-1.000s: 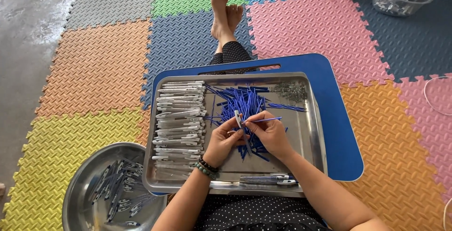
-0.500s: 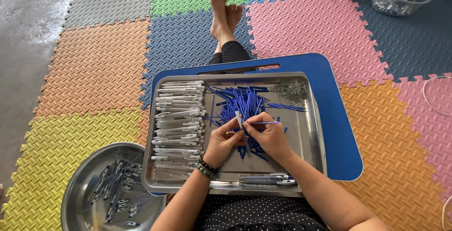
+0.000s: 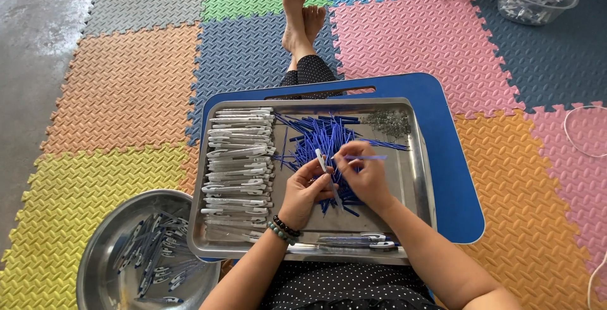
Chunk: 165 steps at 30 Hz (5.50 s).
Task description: Assembling pens by inserting ink refills into pen barrels on a tray while sitting on the floor.
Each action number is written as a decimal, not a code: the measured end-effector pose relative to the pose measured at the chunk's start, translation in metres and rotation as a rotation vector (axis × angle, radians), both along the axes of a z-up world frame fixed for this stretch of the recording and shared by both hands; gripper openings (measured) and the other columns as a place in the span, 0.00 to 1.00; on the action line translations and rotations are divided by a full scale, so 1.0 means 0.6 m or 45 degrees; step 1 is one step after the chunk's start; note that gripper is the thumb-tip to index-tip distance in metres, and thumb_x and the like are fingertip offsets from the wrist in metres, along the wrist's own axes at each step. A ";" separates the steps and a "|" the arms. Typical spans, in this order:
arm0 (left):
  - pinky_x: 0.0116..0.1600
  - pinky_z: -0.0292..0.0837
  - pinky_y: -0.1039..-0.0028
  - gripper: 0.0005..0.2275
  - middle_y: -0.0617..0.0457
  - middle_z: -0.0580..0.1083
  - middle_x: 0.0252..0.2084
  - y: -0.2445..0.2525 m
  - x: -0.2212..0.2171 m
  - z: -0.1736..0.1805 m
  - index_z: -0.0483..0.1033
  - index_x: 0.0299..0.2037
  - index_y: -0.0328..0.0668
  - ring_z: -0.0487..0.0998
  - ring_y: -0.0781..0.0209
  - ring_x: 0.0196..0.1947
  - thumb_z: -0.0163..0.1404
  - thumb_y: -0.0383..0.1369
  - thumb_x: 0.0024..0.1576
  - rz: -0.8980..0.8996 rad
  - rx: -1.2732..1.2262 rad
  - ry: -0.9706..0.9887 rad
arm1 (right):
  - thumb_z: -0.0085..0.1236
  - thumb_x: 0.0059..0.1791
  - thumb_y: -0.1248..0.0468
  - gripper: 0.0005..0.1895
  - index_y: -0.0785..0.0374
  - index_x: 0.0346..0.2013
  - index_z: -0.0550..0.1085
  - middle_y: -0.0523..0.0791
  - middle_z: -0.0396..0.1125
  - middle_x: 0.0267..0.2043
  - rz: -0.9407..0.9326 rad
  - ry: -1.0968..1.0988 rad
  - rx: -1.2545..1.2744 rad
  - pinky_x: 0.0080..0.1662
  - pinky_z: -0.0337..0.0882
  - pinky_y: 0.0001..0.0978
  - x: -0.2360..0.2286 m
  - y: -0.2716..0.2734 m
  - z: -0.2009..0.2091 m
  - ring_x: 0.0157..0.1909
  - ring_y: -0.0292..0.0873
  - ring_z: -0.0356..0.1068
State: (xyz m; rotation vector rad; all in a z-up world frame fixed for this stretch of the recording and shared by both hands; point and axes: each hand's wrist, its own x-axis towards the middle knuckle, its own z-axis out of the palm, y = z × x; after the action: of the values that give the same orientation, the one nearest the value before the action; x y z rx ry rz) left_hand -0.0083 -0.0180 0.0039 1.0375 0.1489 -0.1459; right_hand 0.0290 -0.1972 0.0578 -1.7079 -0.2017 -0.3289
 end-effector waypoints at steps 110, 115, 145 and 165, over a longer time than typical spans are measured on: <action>0.38 0.92 0.52 0.16 0.36 0.74 0.36 0.067 0.037 -0.061 0.65 0.64 0.36 0.88 0.42 0.32 0.51 0.28 0.68 -0.381 -0.637 0.062 | 0.57 0.67 0.55 0.12 0.58 0.47 0.79 0.46 0.81 0.50 -0.207 0.331 0.051 0.52 0.82 0.30 0.188 -0.187 0.003 0.49 0.41 0.82; 0.38 0.93 0.54 0.17 0.39 0.74 0.36 0.061 0.029 0.006 0.66 0.67 0.37 0.88 0.45 0.32 0.49 0.27 0.68 -0.317 -0.498 0.049 | 0.59 0.67 0.53 0.10 0.53 0.47 0.82 0.42 0.82 0.49 -0.298 0.258 -0.122 0.48 0.82 0.27 0.167 -0.187 0.007 0.42 0.36 0.82; 0.48 0.82 0.63 0.13 0.48 0.82 0.57 -0.049 -0.087 0.118 0.85 0.58 0.50 0.84 0.53 0.45 0.58 0.38 0.65 -0.974 1.752 -0.893 | 0.49 0.72 0.63 0.08 0.63 0.53 0.74 0.44 0.75 0.44 -0.311 0.271 0.202 0.42 0.73 0.23 0.096 -0.199 -0.011 0.38 0.33 0.70; 0.46 0.82 0.48 0.14 0.33 0.79 0.45 0.005 -0.016 0.128 0.78 0.59 0.32 0.86 0.30 0.45 0.58 0.27 0.64 -0.590 0.961 -0.553 | 0.51 0.71 0.60 0.07 0.59 0.54 0.73 0.51 0.77 0.40 -0.432 0.118 0.431 0.36 0.82 0.26 0.103 -0.161 -0.001 0.35 0.39 0.79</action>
State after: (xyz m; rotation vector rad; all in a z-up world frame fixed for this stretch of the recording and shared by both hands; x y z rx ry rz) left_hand -0.0176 -0.0148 0.0804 1.8200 -0.4727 -0.2907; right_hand 0.0907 -0.2940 0.0575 -1.4127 0.2064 -0.5024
